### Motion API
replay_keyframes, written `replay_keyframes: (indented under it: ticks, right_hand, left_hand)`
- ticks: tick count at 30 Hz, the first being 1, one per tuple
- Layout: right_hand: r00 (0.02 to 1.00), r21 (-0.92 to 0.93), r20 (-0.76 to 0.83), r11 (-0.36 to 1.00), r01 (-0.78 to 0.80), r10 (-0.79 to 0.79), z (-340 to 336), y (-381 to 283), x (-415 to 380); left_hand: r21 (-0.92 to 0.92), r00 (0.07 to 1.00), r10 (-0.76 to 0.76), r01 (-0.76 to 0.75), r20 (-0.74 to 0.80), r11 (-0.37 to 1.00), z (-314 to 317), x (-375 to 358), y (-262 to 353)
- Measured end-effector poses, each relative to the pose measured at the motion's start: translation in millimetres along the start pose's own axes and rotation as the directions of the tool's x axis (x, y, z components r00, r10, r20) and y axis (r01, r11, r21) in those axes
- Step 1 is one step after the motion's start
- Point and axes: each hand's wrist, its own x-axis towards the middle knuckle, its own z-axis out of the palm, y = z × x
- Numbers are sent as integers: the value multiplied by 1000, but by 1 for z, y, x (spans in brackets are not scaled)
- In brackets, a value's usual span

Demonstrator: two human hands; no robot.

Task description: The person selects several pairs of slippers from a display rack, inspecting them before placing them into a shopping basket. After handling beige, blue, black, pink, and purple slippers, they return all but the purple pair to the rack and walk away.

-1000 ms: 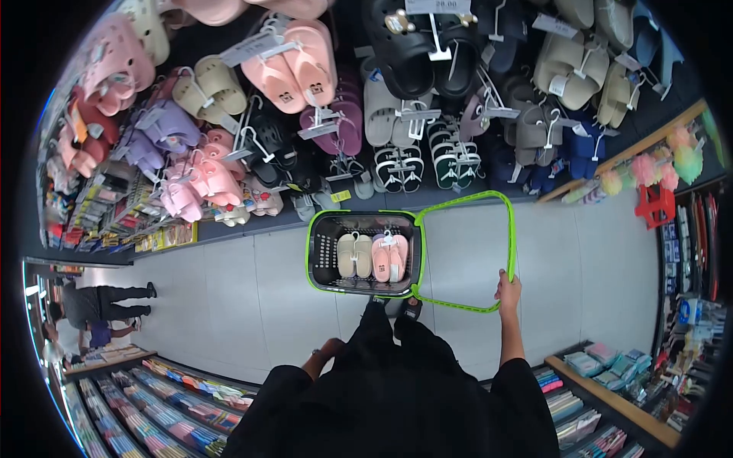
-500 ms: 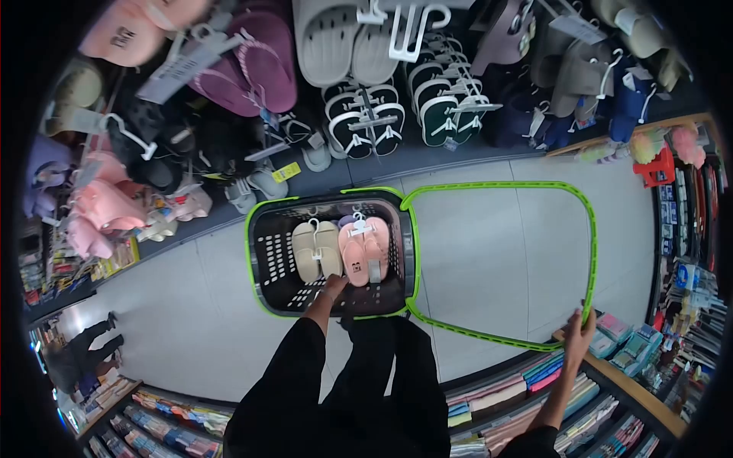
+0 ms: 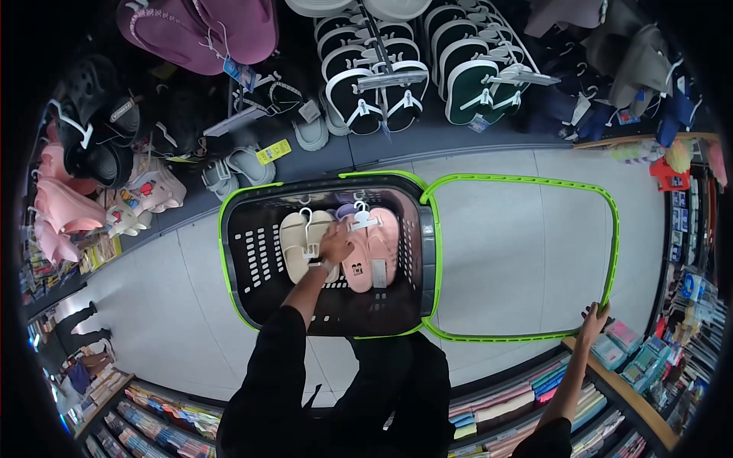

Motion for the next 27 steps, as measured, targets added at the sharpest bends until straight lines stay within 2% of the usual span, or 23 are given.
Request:
replay_keyframes:
  ticks: [1,2,3,4,5,7,8,11,12,14,15,18,19,20,22,24,26,27]
  right_hand:
    - [1000,-56,3,998,-9,9,4,3,5]
    - [1000,-57,0,998,-8,8,7,7,10]
    - [1000,-86,-1,996,-28,28,7,10,12]
    - [999,-113,0,993,-45,45,10,13,15]
    - [999,-115,0,992,-46,46,12,13,16]
    - [1000,-94,-8,995,19,-20,12,14,15]
    - [1000,-95,-12,995,16,-17,10,18,16]
    - [998,-77,35,995,57,-55,3,23,25]
    - [997,-72,52,996,54,-50,2,25,25]
    - [996,-63,75,997,46,-41,-2,30,27]
    - [996,-102,59,992,68,-62,-2,38,30]
    - [991,-209,44,969,135,-128,-6,44,23]
    - [983,-276,38,944,182,-179,-6,42,22]
    - [982,-263,41,946,188,-184,-8,40,20]
    - [990,-235,45,962,142,-135,-13,35,17]
    - [998,-186,-5,981,60,-62,-16,14,7]
    - [995,-213,-4,972,98,-101,-23,-15,-6]
    - [994,-183,4,977,112,-113,-26,-31,-14]
  left_hand:
    - [-36,981,184,-182,65,983,9,19,-9]
    - [-38,980,187,-185,65,982,16,38,-11]
    - [-281,979,147,-104,138,954,23,54,-11]
    - [-500,969,122,1,214,866,30,69,-11]
    - [-500,969,122,2,217,866,45,84,-19]
    - [-547,991,-47,106,122,831,73,106,-32]
    - [-546,991,-42,104,124,832,72,109,-29]
    - [-391,992,-128,115,-10,913,68,115,-17]
    - [-386,991,-131,118,-7,915,64,110,-19]
    - [-733,998,63,-22,29,680,50,96,-21]
    - [-620,996,80,-89,-42,779,13,71,8]
    - [-656,999,51,-46,-11,753,-36,35,30]
    - [-570,985,167,-167,-52,805,-54,25,37]
    - [-564,984,164,-171,-65,808,-69,13,45]
    - [-583,953,244,-303,-180,754,-99,-14,65]
    - [-515,941,235,-331,-243,790,-138,-43,89]
    - [-400,872,332,-465,-359,790,-183,-78,115]
    - [-364,862,339,-474,-376,802,-202,-94,124]
